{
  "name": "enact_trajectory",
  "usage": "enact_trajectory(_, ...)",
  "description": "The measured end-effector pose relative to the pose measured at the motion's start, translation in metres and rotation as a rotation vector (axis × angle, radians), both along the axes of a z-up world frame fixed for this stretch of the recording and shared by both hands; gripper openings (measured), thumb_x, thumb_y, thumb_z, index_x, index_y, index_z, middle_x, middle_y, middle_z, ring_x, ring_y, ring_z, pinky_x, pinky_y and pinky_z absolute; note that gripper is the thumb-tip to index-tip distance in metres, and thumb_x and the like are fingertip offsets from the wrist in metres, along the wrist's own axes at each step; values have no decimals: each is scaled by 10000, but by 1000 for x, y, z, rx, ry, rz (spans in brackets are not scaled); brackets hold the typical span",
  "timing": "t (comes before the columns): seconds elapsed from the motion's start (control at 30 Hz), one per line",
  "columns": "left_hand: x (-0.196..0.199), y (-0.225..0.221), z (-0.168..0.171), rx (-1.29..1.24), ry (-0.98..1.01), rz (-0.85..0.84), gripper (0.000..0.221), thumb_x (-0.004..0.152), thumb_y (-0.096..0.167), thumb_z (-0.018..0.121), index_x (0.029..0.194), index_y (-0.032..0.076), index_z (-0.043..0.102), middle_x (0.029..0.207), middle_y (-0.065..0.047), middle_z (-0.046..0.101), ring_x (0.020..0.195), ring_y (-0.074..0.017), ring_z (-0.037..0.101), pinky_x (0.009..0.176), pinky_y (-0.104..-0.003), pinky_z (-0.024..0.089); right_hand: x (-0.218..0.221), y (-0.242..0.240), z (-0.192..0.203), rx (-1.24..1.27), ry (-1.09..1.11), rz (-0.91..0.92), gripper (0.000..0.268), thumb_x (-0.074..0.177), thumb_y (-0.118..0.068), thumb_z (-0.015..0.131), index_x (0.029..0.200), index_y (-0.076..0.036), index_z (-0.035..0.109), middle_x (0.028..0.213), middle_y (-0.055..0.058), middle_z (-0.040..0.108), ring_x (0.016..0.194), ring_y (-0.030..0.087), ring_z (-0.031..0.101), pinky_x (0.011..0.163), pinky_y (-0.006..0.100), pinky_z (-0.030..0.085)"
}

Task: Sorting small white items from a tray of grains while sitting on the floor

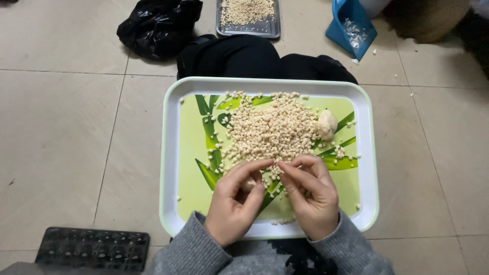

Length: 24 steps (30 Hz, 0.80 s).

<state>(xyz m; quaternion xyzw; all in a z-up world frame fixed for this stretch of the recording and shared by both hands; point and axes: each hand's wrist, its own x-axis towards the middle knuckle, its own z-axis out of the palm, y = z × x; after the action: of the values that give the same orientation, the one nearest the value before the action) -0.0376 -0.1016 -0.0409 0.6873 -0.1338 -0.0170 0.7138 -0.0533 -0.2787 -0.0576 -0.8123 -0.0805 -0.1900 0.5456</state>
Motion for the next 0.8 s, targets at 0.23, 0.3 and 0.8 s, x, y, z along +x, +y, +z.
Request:
enact_trajectory(0.23,1,-5,-12,-30,42,-26,330,978,-5,614,1304,15,570,1028,-52,721,698,-64,595,574,-180,491,0,-2,4,33,53,115,258,907,41,740,1157,-9,780,1061,61,670,757,98,606,618,191,523)
enact_trajectory(0.3,1,-4,-10,-57,59,-43,372,991,17,614,1359,-2,556,1078,-86,732,753,-80,633,617,-190,518,0,-1,3,-24,40,149,301,895,48,746,1188,-19,769,1077,57,648,761,101,583,631,196,516)
enact_trajectory(0.8,4,-6,-10,50,-17,-13,230,831,-25,760,1050,27,803,857,-29,745,553,-44,480,463,-177,405,-3,-5,-9,-68,-57,-30,40,954,-76,687,966,-46,663,966,24,541,705,92,478,591,210,462)
